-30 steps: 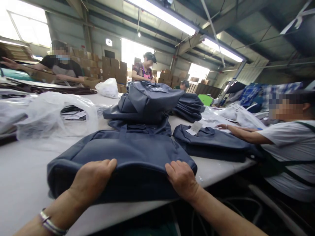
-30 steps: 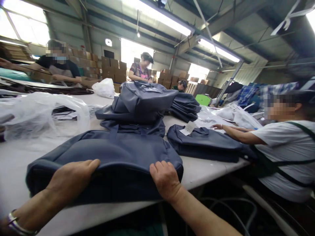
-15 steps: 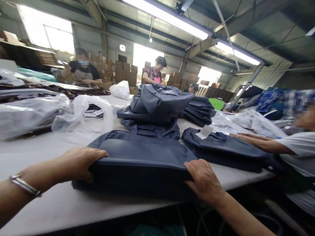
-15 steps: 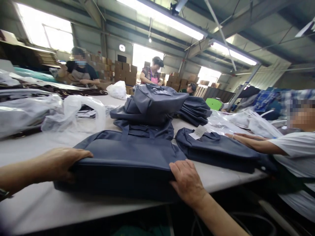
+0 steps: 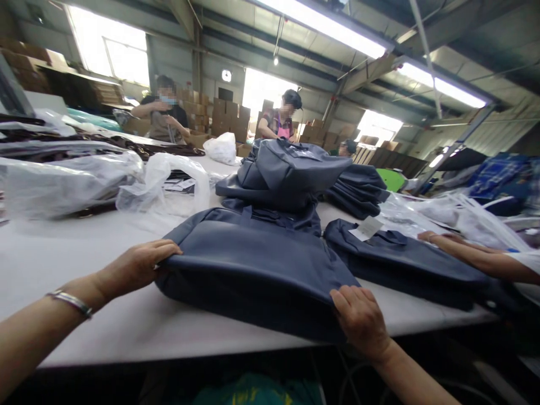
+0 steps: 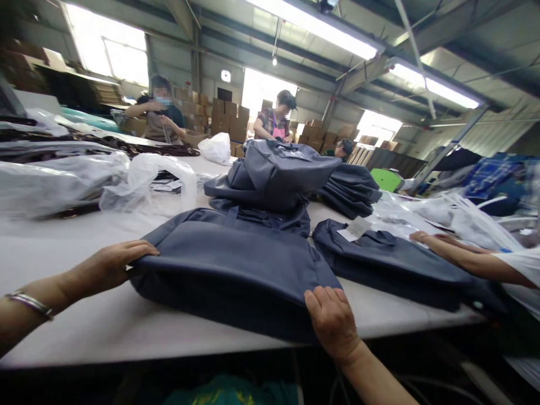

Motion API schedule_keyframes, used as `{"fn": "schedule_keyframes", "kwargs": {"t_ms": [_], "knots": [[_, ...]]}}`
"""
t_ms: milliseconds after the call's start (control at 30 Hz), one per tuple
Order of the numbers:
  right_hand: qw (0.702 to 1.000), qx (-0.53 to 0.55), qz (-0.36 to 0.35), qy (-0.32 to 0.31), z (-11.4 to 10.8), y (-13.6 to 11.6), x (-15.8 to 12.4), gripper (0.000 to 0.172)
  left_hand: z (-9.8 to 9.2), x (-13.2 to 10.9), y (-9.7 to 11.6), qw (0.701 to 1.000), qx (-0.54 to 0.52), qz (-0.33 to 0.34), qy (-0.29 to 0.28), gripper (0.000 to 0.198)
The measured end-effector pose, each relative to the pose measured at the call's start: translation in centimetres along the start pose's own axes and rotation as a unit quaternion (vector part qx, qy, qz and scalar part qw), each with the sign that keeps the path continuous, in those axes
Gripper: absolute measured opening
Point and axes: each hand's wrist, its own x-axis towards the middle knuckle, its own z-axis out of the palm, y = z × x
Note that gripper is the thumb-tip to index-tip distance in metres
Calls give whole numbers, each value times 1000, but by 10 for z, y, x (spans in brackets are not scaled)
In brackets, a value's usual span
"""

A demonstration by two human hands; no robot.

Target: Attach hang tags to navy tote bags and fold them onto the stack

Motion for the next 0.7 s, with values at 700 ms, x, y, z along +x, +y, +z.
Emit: {"fn": "schedule_keyframes", "kwargs": {"t_ms": [700], "knots": [[996, 60, -48, 36, -2, -2, -11, 24, 49, -46, 56, 998, 40, -54, 8, 26]]}}
